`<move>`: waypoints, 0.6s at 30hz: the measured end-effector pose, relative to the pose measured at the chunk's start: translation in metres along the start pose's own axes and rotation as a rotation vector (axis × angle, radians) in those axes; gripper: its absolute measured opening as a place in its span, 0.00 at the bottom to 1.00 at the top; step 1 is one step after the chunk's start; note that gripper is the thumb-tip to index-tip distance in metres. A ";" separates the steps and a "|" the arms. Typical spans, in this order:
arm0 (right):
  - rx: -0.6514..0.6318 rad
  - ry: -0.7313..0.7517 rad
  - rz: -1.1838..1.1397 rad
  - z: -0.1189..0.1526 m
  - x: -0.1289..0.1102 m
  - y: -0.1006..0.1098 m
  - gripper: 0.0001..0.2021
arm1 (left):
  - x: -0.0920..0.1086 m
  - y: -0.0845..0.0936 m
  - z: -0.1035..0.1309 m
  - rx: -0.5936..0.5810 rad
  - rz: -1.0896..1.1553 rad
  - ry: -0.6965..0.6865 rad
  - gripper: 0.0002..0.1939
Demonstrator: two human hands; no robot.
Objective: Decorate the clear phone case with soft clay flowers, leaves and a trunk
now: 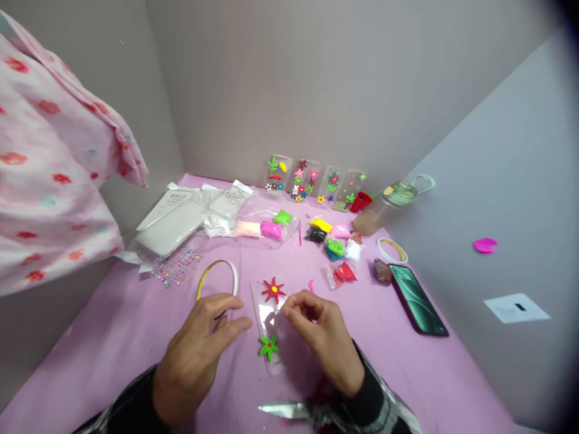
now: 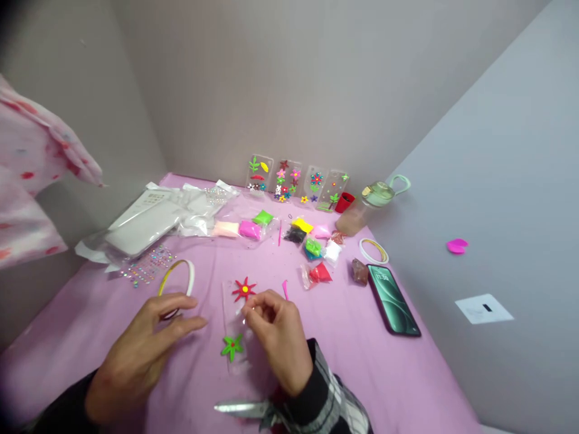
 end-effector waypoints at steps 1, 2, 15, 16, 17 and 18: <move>0.005 0.006 0.056 -0.002 0.005 -0.003 0.07 | -0.001 -0.006 0.004 -0.014 -0.009 -0.020 0.20; 0.004 0.015 0.113 -0.004 0.010 -0.007 0.06 | -0.004 -0.012 0.007 -0.019 -0.006 -0.021 0.18; 0.008 0.028 0.415 -0.014 0.030 -0.018 0.06 | -0.022 -0.054 0.019 -0.161 -0.059 0.107 0.23; 0.005 0.028 0.424 -0.014 0.030 -0.019 0.06 | -0.021 -0.057 0.019 -0.176 -0.054 0.110 0.24; 0.002 0.029 0.435 -0.014 0.029 -0.019 0.06 | -0.021 -0.059 0.019 -0.190 -0.050 0.119 0.25; -0.002 0.032 0.447 -0.014 0.029 -0.019 0.06 | -0.021 -0.062 0.019 -0.203 -0.045 0.123 0.26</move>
Point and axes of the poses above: each hand's wrist, its own z-axis away from the middle knuckle, its own y-axis out of the back of the hand, x = y × z, the point moved 9 cm from there along -z, towards the middle knuckle, and after that the axes turned 4 degrees about -x, right-handed, at the moved point
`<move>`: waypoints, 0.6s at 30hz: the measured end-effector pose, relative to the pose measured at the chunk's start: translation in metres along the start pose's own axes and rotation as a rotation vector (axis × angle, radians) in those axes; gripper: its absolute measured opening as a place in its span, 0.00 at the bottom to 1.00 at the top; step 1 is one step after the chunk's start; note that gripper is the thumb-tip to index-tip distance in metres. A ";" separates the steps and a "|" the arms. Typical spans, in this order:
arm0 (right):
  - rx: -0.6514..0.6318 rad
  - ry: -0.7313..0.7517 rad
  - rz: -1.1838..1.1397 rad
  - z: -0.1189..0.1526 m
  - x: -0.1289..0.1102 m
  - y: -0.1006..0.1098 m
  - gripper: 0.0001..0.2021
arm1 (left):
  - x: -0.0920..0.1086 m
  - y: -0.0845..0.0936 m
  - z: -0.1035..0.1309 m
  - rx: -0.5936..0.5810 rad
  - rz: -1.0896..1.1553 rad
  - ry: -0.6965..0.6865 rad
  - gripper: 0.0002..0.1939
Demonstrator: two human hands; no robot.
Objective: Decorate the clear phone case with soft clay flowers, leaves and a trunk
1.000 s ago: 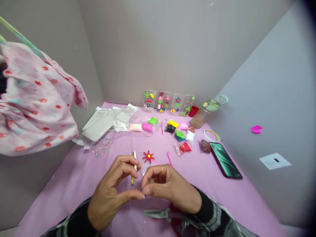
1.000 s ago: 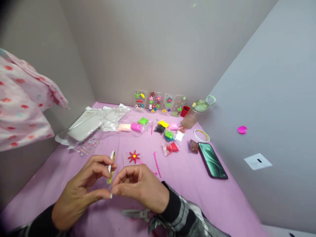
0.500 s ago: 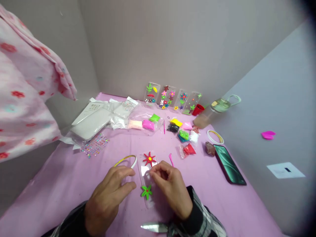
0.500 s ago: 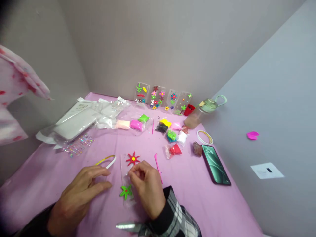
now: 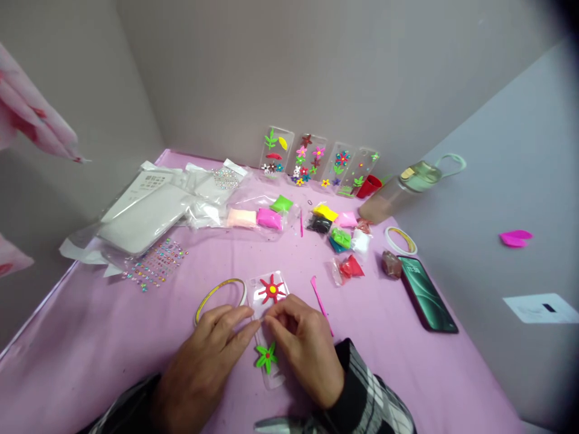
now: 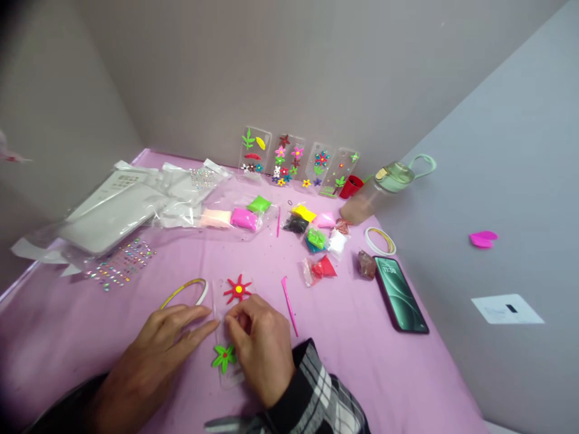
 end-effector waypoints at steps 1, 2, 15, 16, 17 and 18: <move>-0.003 0.004 0.014 0.000 -0.001 0.000 0.06 | 0.000 -0.002 -0.001 -0.012 0.006 -0.004 0.27; -0.005 0.008 0.031 0.001 -0.001 0.000 0.06 | 0.000 -0.004 -0.001 -0.023 0.013 -0.005 0.28; 0.077 0.153 0.499 0.006 -0.019 0.000 0.03 | 0.012 -0.004 -0.014 -0.056 -0.094 -0.084 0.31; 0.104 0.146 0.549 0.006 -0.019 0.003 0.02 | 0.014 0.002 -0.016 -0.031 -0.104 -0.102 0.28; 0.130 0.134 0.587 0.007 -0.018 0.008 0.01 | 0.016 0.009 -0.018 0.004 -0.112 -0.118 0.25; 0.149 0.119 0.611 0.008 -0.017 0.014 0.02 | 0.016 0.016 -0.018 0.046 -0.119 -0.126 0.22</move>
Point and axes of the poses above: each hand's wrist, its own z-axis away from the middle knuckle, its own y-axis out of the back of the hand, x = y × z, the point moved 9 cm from there along -z, towards the middle knuckle, and after that the axes turned 4 degrees about -x, right-handed, at the moved point
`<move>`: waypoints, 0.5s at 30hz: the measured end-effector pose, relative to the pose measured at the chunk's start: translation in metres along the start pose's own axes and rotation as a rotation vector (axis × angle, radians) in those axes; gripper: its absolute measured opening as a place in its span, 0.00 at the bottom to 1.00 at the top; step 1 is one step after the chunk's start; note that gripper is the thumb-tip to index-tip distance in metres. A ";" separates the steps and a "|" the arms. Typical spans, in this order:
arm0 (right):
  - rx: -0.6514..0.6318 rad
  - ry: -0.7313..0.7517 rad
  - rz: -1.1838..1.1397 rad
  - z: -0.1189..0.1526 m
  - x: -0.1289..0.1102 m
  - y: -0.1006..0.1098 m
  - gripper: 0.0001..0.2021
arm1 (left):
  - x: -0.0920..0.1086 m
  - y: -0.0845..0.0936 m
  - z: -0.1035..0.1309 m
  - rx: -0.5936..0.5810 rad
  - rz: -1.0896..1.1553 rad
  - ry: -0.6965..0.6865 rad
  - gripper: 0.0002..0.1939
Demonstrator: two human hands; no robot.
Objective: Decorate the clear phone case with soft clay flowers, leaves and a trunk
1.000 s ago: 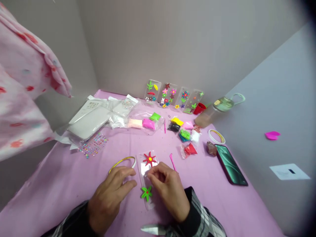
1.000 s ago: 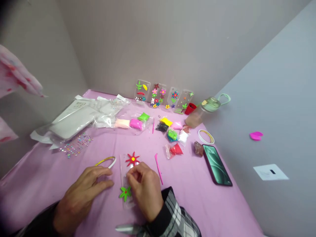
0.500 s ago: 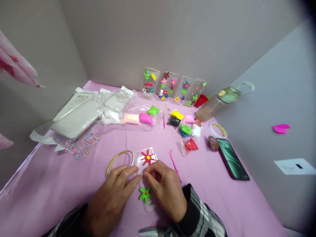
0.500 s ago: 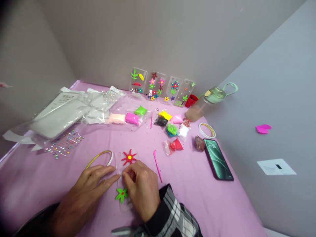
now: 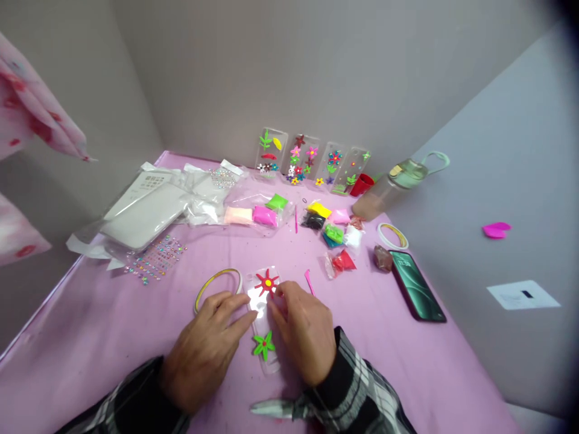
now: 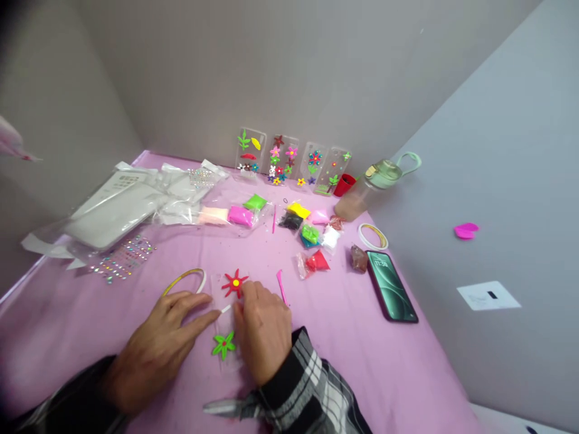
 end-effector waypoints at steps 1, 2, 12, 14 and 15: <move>0.005 -0.019 0.014 0.000 0.006 0.004 0.03 | -0.002 0.007 0.000 0.041 -0.007 0.003 0.20; 0.005 -0.037 0.022 0.001 0.011 0.008 0.04 | -0.005 0.012 0.002 0.077 -0.010 0.010 0.19; -0.273 -0.055 0.060 0.010 0.023 0.009 0.28 | -0.023 0.013 0.014 0.050 -0.138 0.113 0.11; -0.269 -0.070 0.036 0.009 0.023 0.007 0.28 | -0.022 0.018 0.010 0.052 -0.142 0.142 0.08; -0.263 -0.074 0.026 0.009 0.023 0.007 0.28 | -0.021 0.020 0.009 0.051 -0.142 0.161 0.08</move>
Point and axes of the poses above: each hand's wrist, its own z-axis away from the middle knuckle, its own y-axis out of the back of the hand, x = y × z, the point moved 9 cm from there along -z, towards the middle knuckle, and after that the axes turned 4 degrees about -x, right-handed, at the moved point
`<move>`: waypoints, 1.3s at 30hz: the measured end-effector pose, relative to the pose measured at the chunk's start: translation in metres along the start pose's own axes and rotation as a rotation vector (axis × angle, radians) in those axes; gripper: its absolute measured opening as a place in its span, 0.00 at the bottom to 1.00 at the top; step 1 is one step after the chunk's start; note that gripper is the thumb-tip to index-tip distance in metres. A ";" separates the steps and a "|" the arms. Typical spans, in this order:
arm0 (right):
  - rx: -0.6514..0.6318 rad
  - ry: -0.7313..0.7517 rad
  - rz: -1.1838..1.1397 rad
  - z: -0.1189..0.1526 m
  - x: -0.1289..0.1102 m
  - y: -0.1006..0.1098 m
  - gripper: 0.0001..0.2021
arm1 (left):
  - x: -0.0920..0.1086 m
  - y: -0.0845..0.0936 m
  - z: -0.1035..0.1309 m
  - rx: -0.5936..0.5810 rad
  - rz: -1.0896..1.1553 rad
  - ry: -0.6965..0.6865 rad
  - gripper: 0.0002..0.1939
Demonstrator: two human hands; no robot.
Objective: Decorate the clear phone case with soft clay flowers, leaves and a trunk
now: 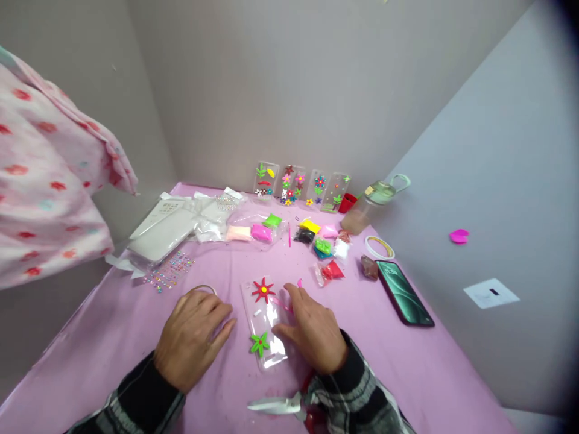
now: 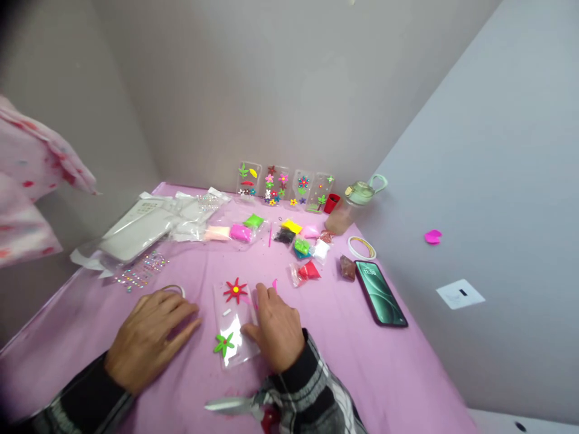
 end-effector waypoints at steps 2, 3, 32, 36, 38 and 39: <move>0.016 0.004 -0.012 -0.001 0.000 0.001 0.28 | 0.002 0.002 -0.003 -0.020 0.011 0.041 0.11; 0.024 0.008 -0.018 -0.001 -0.001 0.001 0.28 | 0.003 0.002 -0.005 -0.035 0.023 0.062 0.12; -0.017 0.098 -1.500 -0.029 0.013 -0.013 0.35 | 0.008 -0.036 -0.042 -0.074 1.383 0.627 0.16; -0.029 0.112 -1.602 -0.029 0.004 -0.019 0.32 | 0.009 -0.043 -0.030 -0.058 1.454 0.663 0.15; -0.003 0.124 -1.633 -0.026 -0.002 -0.018 0.29 | 0.007 -0.046 -0.024 -0.059 1.476 0.680 0.16; 0.005 0.133 -1.641 -0.024 -0.005 -0.017 0.27 | 0.006 -0.047 -0.022 -0.061 1.483 0.686 0.16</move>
Point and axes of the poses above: each hand's wrist, its own z-axis away from the middle knuckle, its own y-axis out of the back of the hand, x = y × z, the point moved 9 cm from there along -z, towards the middle knuckle, and after that the axes turned 4 degrees about -x, right-handed, at the moved point
